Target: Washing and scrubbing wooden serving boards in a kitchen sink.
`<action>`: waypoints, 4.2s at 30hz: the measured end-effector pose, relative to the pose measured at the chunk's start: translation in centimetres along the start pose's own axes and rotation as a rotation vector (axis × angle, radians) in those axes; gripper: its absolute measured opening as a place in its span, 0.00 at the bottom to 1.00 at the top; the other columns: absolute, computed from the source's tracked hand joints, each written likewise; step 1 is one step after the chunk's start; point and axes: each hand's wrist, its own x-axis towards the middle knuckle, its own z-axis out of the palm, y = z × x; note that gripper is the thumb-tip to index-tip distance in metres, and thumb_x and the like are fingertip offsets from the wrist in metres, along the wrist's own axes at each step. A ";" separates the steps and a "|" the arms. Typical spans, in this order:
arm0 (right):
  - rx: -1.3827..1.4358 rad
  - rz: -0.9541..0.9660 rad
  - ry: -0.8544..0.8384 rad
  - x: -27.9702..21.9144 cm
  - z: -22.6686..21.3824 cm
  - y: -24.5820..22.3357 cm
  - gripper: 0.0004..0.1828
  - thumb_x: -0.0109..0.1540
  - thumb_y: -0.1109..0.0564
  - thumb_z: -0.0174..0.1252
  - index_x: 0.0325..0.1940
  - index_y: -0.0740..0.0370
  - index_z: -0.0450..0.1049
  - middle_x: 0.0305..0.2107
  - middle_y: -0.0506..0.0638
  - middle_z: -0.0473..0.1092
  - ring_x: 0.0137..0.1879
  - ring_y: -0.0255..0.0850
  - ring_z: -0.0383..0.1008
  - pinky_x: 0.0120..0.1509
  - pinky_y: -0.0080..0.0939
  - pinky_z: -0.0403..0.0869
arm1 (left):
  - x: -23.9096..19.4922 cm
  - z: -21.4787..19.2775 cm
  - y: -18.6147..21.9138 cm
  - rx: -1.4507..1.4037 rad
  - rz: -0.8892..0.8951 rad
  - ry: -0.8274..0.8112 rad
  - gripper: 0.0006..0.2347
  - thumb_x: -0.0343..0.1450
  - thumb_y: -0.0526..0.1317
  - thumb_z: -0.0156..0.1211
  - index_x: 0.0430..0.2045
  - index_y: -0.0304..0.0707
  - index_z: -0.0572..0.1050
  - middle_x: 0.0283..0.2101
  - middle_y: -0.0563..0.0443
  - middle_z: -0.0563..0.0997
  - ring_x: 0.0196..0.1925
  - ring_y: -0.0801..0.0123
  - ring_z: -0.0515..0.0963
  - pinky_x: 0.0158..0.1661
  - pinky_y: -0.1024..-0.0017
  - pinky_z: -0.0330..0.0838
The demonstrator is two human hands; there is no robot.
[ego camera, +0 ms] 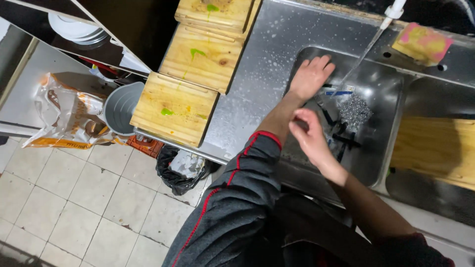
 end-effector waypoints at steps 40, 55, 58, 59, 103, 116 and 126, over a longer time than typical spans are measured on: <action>-0.897 -0.229 0.148 -5.4 -6.9 -1.9 0.17 0.63 0.54 0.68 0.54 0.58 0.75 0.56 0.54 0.74 0.42 0.43 0.79 0.47 0.43 0.77 | -10.8 -10.4 -10.7 -0.039 0.057 0.183 0.12 0.68 0.48 0.61 0.38 0.44 0.75 0.50 0.45 0.76 0.53 0.53 0.77 0.48 0.56 0.73; -1.065 0.057 0.140 1.6 -16.5 13.7 0.36 0.61 0.44 0.68 0.68 0.61 0.68 0.58 0.65 0.69 0.63 0.61 0.69 0.65 0.61 0.70 | -31.8 -29.8 -35.5 -0.666 -1.306 -0.306 0.22 0.75 0.56 0.65 0.46 0.33 0.81 0.33 0.61 0.79 0.31 0.81 0.69 0.32 0.79 0.64; -1.192 0.196 0.241 5.4 -18.9 14.1 0.42 0.59 0.40 0.67 0.71 0.64 0.65 0.65 0.72 0.62 0.70 0.68 0.61 0.70 0.68 0.64 | -27.2 -33.4 -31.2 -0.826 -1.211 -0.328 0.19 0.75 0.53 0.64 0.48 0.34 0.81 0.30 0.62 0.74 0.27 0.81 0.64 0.27 0.79 0.56; -1.314 0.325 0.323 7.6 -18.3 15.7 0.46 0.57 0.37 0.69 0.70 0.65 0.64 0.67 0.76 0.58 0.72 0.70 0.57 0.70 0.71 0.60 | -27.3 -35.5 -29.9 -0.873 -1.118 -0.336 0.17 0.77 0.50 0.63 0.49 0.34 0.81 0.27 0.60 0.70 0.26 0.80 0.61 0.25 0.77 0.51; -0.409 -0.365 0.249 8.9 -7.6 -3.4 0.18 0.59 0.53 0.70 0.47 0.64 0.75 0.42 0.57 0.76 0.51 0.53 0.76 0.57 0.47 0.74 | -15.2 -7.9 6.5 -1.412 -0.776 0.020 0.28 0.66 0.26 0.55 0.64 0.33 0.64 0.60 0.47 0.77 0.63 0.62 0.75 0.63 0.64 0.70; -0.709 -0.440 0.330 9.3 -7.4 -5.5 0.14 0.57 0.58 0.68 0.42 0.66 0.76 0.41 0.58 0.74 0.51 0.56 0.73 0.56 0.54 0.72 | -16.1 -9.6 6.5 -1.503 -0.763 0.015 0.23 0.66 0.28 0.62 0.58 0.31 0.71 0.55 0.48 0.80 0.57 0.67 0.79 0.58 0.68 0.74; -0.602 -0.473 0.167 10.1 -7.3 -6.9 0.11 0.61 0.61 0.66 0.47 0.61 0.76 0.46 0.53 0.75 0.54 0.51 0.74 0.60 0.51 0.72 | -16.4 -4.8 4.0 -1.423 -0.770 0.091 0.14 0.71 0.31 0.61 0.52 0.26 0.74 0.51 0.44 0.81 0.55 0.63 0.79 0.55 0.64 0.76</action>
